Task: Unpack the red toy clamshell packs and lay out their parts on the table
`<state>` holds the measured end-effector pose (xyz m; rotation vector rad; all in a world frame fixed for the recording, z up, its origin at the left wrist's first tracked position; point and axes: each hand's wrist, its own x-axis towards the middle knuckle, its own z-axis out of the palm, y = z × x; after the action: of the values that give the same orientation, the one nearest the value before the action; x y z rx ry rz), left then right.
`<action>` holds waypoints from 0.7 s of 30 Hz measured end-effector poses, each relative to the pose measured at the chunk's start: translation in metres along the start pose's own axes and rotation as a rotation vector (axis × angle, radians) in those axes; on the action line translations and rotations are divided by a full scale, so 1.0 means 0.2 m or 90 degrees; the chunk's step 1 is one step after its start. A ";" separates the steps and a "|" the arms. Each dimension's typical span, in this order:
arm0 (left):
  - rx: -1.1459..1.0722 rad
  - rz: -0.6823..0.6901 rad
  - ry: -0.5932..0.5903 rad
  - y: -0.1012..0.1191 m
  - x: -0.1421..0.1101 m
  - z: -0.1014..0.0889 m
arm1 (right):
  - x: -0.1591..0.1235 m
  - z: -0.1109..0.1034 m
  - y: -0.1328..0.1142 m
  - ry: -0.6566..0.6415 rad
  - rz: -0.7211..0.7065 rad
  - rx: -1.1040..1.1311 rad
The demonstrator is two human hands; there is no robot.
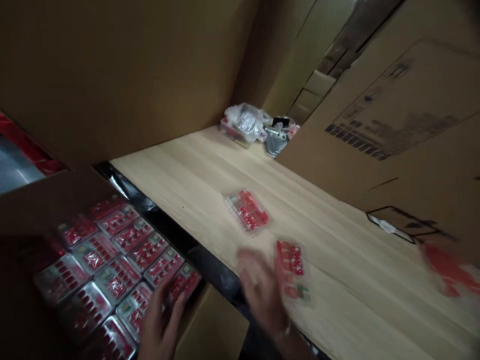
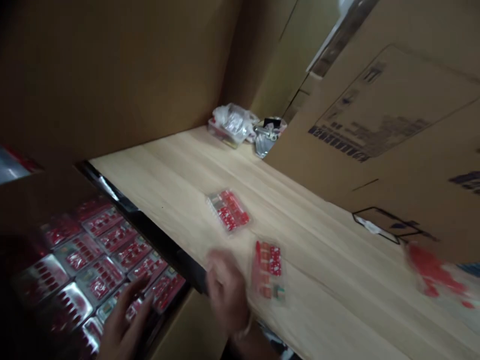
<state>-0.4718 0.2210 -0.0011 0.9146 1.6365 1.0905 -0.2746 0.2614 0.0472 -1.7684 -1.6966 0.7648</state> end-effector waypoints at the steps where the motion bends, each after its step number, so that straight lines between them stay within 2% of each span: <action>1: -0.008 0.057 -0.059 0.13 0.10 0.14 | 0.15 -0.13 0.01 0.101 0.002 -0.056; 2: -0.031 0.081 -0.084 0.25 0.20 0.28 | 0.31 -0.24 0.02 0.129 0.026 -0.111; 4: 0.001 0.060 -0.083 0.45 0.34 0.52 | 0.56 -0.34 0.06 0.085 0.077 -0.158; 6: 0.074 0.099 -0.066 0.54 0.38 0.67 | 0.68 -0.32 0.10 0.008 0.071 -0.149; 7: 0.094 0.104 -0.052 0.55 0.37 0.70 | 0.69 -0.29 0.11 -0.025 0.054 -0.136; 9: 0.127 0.103 -0.019 0.49 0.29 0.69 | 0.62 -0.21 0.15 -0.076 0.016 -0.113; 11: 0.116 0.084 0.032 0.39 0.16 0.62 | 0.50 -0.13 0.20 -0.106 -0.020 -0.075; 13: 0.002 0.051 0.105 0.29 0.05 0.55 | 0.40 -0.06 0.23 -0.132 -0.040 -0.010; 15: -0.216 -0.006 0.134 0.22 -0.03 0.48 | 0.31 0.01 0.22 -0.163 -0.035 0.051; 18: -0.511 -0.113 0.050 0.15 -0.11 0.35 | 0.17 0.08 0.14 -0.196 -0.016 0.077; 21: -0.582 -0.198 -0.030 0.08 -0.22 0.19 | 0.00 0.13 0.06 -0.230 0.013 0.101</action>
<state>-0.4222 0.1952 0.0202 0.0795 0.9965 1.3777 -0.2857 0.2610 0.0202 -1.6117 -1.7861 1.2528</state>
